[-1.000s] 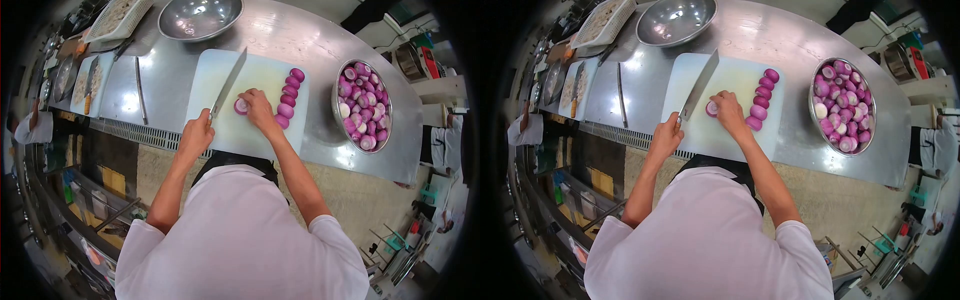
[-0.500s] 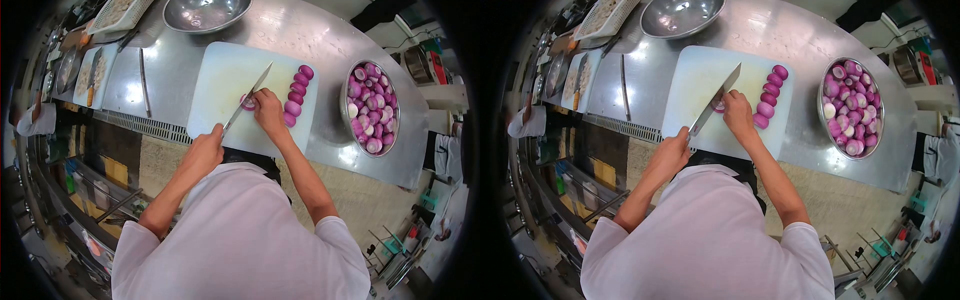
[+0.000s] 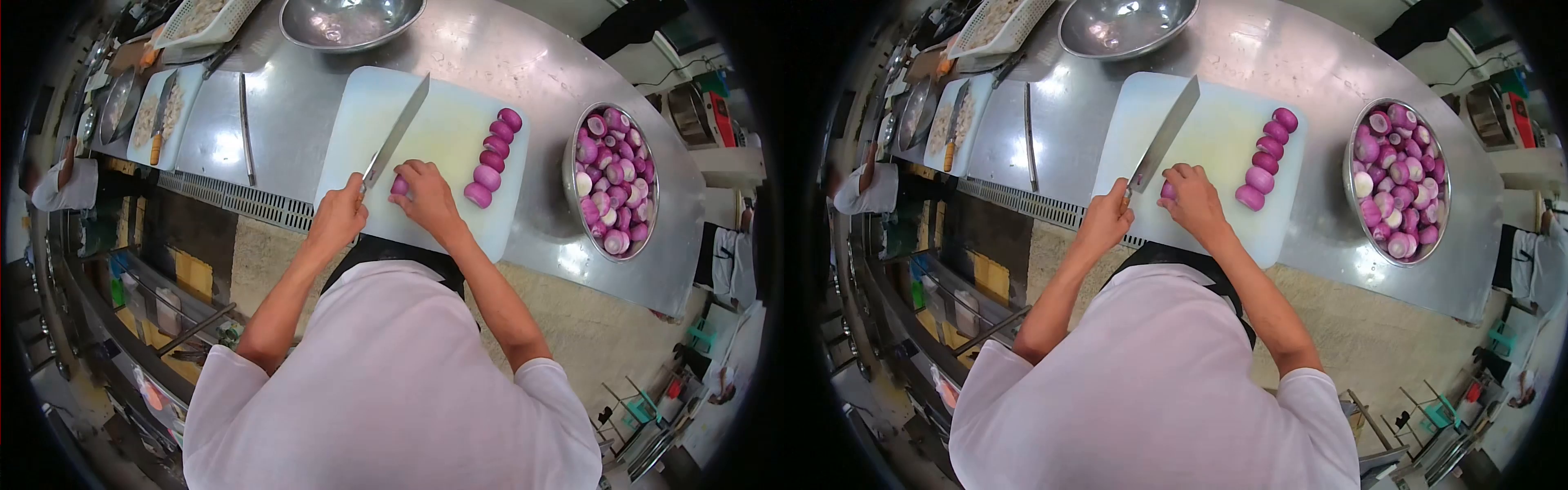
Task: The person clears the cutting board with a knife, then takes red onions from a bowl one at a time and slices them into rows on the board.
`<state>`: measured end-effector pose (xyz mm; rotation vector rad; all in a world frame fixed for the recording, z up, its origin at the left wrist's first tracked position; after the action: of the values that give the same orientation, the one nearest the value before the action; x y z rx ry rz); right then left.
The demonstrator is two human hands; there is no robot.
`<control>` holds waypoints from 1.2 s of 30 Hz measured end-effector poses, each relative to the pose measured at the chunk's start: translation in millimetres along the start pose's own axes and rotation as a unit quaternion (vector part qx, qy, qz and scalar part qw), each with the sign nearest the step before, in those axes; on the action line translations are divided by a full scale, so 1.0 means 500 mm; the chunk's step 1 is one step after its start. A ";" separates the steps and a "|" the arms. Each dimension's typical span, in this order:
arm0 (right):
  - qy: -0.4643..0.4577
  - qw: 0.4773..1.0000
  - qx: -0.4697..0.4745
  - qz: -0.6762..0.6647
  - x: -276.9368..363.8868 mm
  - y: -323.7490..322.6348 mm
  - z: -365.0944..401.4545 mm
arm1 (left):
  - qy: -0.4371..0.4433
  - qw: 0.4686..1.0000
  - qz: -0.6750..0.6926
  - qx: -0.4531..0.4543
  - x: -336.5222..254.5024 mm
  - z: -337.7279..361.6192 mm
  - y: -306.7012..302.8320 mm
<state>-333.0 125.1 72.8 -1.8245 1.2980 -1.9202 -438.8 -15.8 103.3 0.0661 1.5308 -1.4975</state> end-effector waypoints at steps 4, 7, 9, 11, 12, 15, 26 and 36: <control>-0.019 0.998 -0.058 0.019 -0.016 -0.015 0.006 | 0.019 1.000 0.019 -0.001 -0.033 0.012 -0.007; -0.049 0.997 -0.052 0.014 -0.012 -0.008 0.005 | 0.020 0.999 0.031 0.005 -0.070 0.041 -0.027; -0.046 0.998 -0.047 0.023 -0.012 -0.003 0.005 | 0.026 0.999 0.030 0.005 -0.073 0.043 -0.012; -0.043 0.998 -0.042 0.030 -0.014 0.002 0.006 | 0.010 1.000 0.019 0.002 -0.044 0.027 0.042; -0.037 0.998 -0.040 0.023 -0.017 0.004 0.005 | 0.009 1.000 0.018 0.003 -0.042 0.010 0.059; -0.034 0.998 -0.050 0.004 -0.019 0.009 0.007 | 0.067 0.996 0.043 -0.033 -0.069 -0.017 0.054; -0.058 0.992 -0.107 -0.043 -0.029 0.005 0.019 | 0.048 0.998 0.030 -0.022 -0.085 -0.013 0.043; -0.069 0.988 -0.127 -0.058 -0.040 0.011 0.025 | 0.049 0.998 0.015 -0.024 -0.114 0.009 0.033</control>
<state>-319.8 129.5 52.8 -2.1564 1.4775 -1.7097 -395.3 16.2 128.2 0.1353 1.6370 -1.4514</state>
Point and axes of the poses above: each hand's wrist, its own z-axis away from the middle knuckle, its own y-axis out of the palm, x = y × z, the point moved 4 cm from there along -z, towards the middle knuckle, and after that the axes turned 1 degree about y, right-handed, at the moved point
